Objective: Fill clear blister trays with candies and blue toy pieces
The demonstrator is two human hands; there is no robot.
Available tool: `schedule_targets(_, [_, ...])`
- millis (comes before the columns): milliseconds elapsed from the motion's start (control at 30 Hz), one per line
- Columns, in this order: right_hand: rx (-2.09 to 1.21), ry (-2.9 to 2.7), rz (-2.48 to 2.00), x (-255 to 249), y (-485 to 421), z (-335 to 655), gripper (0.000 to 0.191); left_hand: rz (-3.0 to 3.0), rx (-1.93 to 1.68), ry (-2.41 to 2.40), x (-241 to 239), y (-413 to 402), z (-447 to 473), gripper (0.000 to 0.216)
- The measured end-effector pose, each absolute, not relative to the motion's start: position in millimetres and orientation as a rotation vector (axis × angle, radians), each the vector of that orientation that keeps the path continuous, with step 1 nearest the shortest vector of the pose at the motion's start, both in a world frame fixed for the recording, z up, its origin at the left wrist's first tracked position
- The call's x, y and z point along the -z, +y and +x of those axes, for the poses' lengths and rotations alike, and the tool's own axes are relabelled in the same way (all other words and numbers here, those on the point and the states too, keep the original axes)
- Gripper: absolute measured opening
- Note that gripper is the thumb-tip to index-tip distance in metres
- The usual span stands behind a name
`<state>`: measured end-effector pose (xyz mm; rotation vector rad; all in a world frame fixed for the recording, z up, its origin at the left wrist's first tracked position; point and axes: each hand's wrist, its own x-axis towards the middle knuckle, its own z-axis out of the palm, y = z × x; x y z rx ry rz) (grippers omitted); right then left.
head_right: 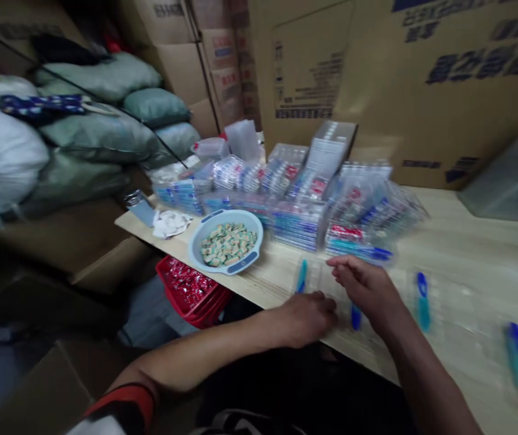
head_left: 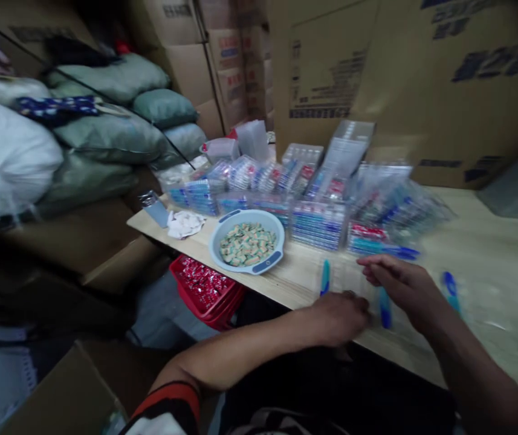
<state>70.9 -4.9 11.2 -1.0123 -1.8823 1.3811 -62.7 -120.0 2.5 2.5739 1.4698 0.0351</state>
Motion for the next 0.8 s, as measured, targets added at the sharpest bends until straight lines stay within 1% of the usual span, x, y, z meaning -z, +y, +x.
schedule_targets(133, [-1.398,-1.898,-0.996,-12,-4,54,0.04,2.648,-0.086,1.425,9,-127,-63,0.014])
schedule_targets(233, [-1.414,-1.953,-0.955,-19,-6,34,0.04,2.556,-0.094,1.391,5,-132,-69,0.01])
schedule_targets(300, [-1.403,-2.032,-0.897,-24,-6,19,0.038,2.434,-0.247,1.452,-7,-137,-88,0.016])
schedule_targets(367, [-1.348,-2.142,-0.831,-29,-4,0,0.035,2.243,-0.505,1.701,-26,-143,-122,0.028])
schedule_targets(433, [-1.256,-2.276,-0.791,-35,-3,-24,0.032,1.906,-0.628,2.136,-44,-147,-168,0.034])
schedule_targets(500, [-1.12,-2.436,-0.762,-41,-4,-55,0.031,1.491,-0.476,2.518,-55,-149,-217,0.03])
schedule_targets(567, [-0.93,-2.639,-0.712,-46,-11,-92,0.032,1.321,-0.369,2.589,-56,-150,-256,0.02])
schedule_targets(633, [-0.715,-2.859,-0.68,-47,-22,-130,0.036,1.281,-0.343,2.556,-49,-152,-278,0.015])
schedule_targets(700, [-0.555,-3.024,-0.695,-44,-33,-162,0.038,1.269,-0.381,2.525,-39,-155,-285,0.016])
schedule_targets(800, [-0.452,-3.114,-0.744,-31,-46,-193,0.036,1.258,-0.537,2.492,-25,-159,-287,0.017])
